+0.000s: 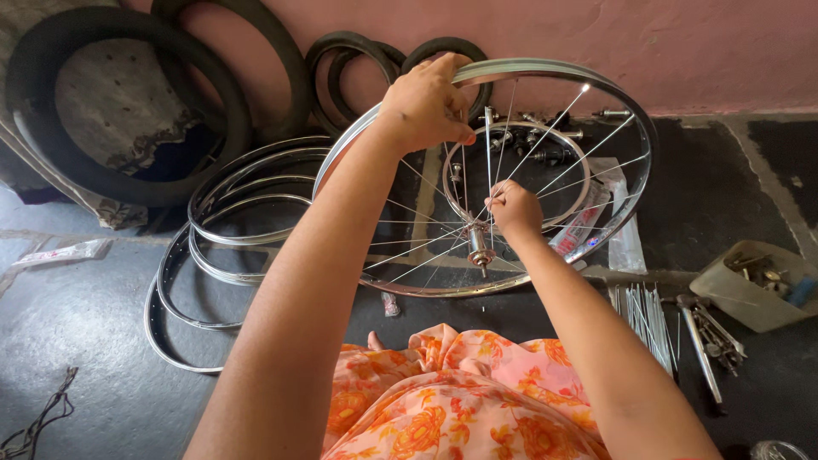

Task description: The person assembles a bicycle wheel by inserting spokes through the hub and rim, then tightening them with nipples. The person rotates the wheel to access different spoke holes and continues the process.

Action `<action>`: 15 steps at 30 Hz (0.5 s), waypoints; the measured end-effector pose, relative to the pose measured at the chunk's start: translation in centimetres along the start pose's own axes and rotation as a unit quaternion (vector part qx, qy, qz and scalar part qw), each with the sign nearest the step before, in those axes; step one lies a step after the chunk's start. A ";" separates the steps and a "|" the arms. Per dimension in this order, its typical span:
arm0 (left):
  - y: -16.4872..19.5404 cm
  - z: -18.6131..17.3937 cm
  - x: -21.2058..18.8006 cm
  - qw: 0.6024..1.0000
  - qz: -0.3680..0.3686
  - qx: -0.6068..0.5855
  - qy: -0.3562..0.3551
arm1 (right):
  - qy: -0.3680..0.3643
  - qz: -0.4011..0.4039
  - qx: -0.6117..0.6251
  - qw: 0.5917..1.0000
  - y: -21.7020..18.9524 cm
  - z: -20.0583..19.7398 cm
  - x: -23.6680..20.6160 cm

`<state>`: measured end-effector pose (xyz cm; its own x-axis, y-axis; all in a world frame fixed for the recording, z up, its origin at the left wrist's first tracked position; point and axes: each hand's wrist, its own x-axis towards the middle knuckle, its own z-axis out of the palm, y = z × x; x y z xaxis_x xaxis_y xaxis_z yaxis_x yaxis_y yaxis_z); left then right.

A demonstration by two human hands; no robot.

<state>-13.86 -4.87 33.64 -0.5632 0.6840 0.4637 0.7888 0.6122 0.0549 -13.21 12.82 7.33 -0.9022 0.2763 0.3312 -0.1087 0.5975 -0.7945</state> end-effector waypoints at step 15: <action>-1.5 -1.0 -0.7 0.999 -0.028 -0.011 -0.022 | 0.220 -0.132 0.220 0.941 3.6 1.6 -8.3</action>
<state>-14.40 -6.70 34.14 -0.6161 0.6664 0.4199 0.7612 0.6407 0.0999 -6.77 11.48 0.90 -0.5692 0.5055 0.6485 -0.5548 0.3460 -0.7567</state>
